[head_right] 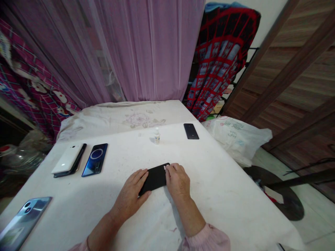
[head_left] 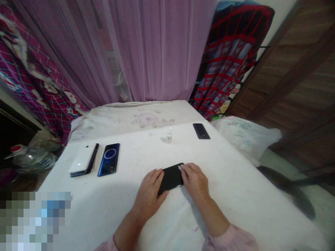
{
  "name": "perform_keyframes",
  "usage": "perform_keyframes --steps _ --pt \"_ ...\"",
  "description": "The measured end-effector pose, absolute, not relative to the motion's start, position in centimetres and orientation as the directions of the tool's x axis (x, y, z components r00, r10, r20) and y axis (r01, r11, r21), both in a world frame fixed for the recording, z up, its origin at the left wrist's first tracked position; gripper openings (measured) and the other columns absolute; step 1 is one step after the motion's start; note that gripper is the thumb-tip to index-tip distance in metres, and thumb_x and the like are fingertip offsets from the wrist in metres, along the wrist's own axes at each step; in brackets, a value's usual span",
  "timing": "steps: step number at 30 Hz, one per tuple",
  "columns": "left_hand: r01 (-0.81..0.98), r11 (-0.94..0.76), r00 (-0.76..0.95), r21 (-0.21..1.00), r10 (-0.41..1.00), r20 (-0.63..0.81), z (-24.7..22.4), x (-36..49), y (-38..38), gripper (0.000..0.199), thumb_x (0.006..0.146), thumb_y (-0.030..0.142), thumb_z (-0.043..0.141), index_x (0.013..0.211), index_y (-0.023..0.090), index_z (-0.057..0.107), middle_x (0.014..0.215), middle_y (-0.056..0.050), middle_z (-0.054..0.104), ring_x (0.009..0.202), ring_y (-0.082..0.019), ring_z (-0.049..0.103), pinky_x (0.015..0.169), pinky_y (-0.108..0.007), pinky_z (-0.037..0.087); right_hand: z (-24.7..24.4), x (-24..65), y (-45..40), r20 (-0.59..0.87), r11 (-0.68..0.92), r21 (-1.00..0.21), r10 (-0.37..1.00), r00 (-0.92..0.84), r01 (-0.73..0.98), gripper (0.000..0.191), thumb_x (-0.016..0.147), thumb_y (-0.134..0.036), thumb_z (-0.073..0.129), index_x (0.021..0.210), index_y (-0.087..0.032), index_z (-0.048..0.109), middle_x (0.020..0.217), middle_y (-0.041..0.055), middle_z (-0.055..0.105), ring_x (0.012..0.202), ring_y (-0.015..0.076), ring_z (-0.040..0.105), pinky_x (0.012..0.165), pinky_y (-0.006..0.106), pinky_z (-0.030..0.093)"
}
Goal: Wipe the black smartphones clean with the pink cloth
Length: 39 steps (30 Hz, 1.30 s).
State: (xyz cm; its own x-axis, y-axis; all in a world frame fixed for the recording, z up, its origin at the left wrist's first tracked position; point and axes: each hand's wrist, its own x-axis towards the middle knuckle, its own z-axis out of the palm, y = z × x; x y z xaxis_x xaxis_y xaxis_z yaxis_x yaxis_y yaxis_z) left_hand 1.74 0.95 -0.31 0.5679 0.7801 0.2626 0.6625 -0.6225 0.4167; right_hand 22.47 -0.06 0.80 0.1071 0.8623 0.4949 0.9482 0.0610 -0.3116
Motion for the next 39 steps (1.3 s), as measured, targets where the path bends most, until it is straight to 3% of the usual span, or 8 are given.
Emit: perform_keyframes --steps 4,12,19,26,33,39 --pt "0.666 -0.619 0.573 0.418 0.782 0.245 -0.2 1.8 1.0 0.055 0.086 0.033 0.057 0.138 0.02 0.042 0.142 -0.012 0.048 0.13 -0.031 0.044 0.106 -0.054 0.039 0.7 23.5 0.0 0.518 0.014 -0.304 0.841 0.153 0.953 0.025 0.091 -0.024 0.046 0.081 -0.022 0.069 0.084 0.0039 0.066 0.078 0.0164 0.057 0.068 0.027 0.042" --pt "0.663 -0.621 0.562 0.418 0.782 0.271 -0.4 1.8 0.9 0.054 0.087 0.032 0.056 0.138 0.02 0.042 0.141 -0.012 0.049 0.129 -0.031 0.045 0.105 -0.054 0.04 0.7 21.6 -0.5 0.482 0.107 -0.312 0.874 0.06 0.944 0.023 0.092 -0.022 0.046 0.088 -0.024 0.069 0.086 0.0033 0.066 0.079 0.0156 0.057 0.07 0.026 0.043" --pt "0.67 -0.613 0.564 0.419 0.787 0.251 0.0 1.8 0.9 0.054 0.086 0.032 0.058 0.136 0.018 0.044 0.141 -0.013 0.048 0.129 -0.031 0.044 0.106 -0.054 0.04 0.5 23.5 -0.3 0.498 0.036 -0.32 0.856 0.136 0.947 0.023 0.092 -0.023 0.048 0.083 -0.022 0.069 0.085 0.0034 0.066 0.079 0.0165 0.057 0.069 0.026 0.042" --pt "0.669 -0.618 0.562 0.413 0.784 0.263 0.1 2.0 0.9 0.054 0.086 0.031 0.058 0.136 0.017 0.044 0.14 -0.014 0.049 0.128 -0.032 0.046 0.106 -0.054 0.04 0.8 21.5 -0.6 0.471 0.132 -0.317 0.882 0.035 0.939 0.024 0.093 -0.021 0.045 0.088 -0.022 0.069 0.087 0.0035 0.065 0.08 0.0155 0.057 0.072 0.025 0.043" --pt "0.67 -0.631 0.569 0.39 0.775 0.276 -0.2 1.9 0.9 0.054 0.086 0.032 0.057 0.137 0.017 0.043 0.141 -0.014 0.049 0.127 -0.031 0.046 0.105 -0.054 0.04 0.3 23.7 -0.2 0.49 0.032 -0.333 0.86 0.144 0.942 0.025 0.092 -0.024 0.046 0.084 -0.022 0.07 0.086 0.0038 0.066 0.078 0.0162 0.057 0.069 0.027 0.043" --pt "0.673 -0.627 0.558 0.393 0.779 0.287 -0.3 1.9 0.9 0.054 0.086 0.032 0.057 0.137 0.018 0.044 0.14 -0.013 0.05 0.127 -0.031 0.047 0.105 -0.053 0.041 0.4 22.1 -0.7 0.49 0.125 -0.323 0.87 0.052 0.938 0.024 0.093 -0.022 0.046 0.088 -0.022 0.069 0.086 0.0036 0.065 0.079 0.0161 0.057 0.07 0.026 0.044"
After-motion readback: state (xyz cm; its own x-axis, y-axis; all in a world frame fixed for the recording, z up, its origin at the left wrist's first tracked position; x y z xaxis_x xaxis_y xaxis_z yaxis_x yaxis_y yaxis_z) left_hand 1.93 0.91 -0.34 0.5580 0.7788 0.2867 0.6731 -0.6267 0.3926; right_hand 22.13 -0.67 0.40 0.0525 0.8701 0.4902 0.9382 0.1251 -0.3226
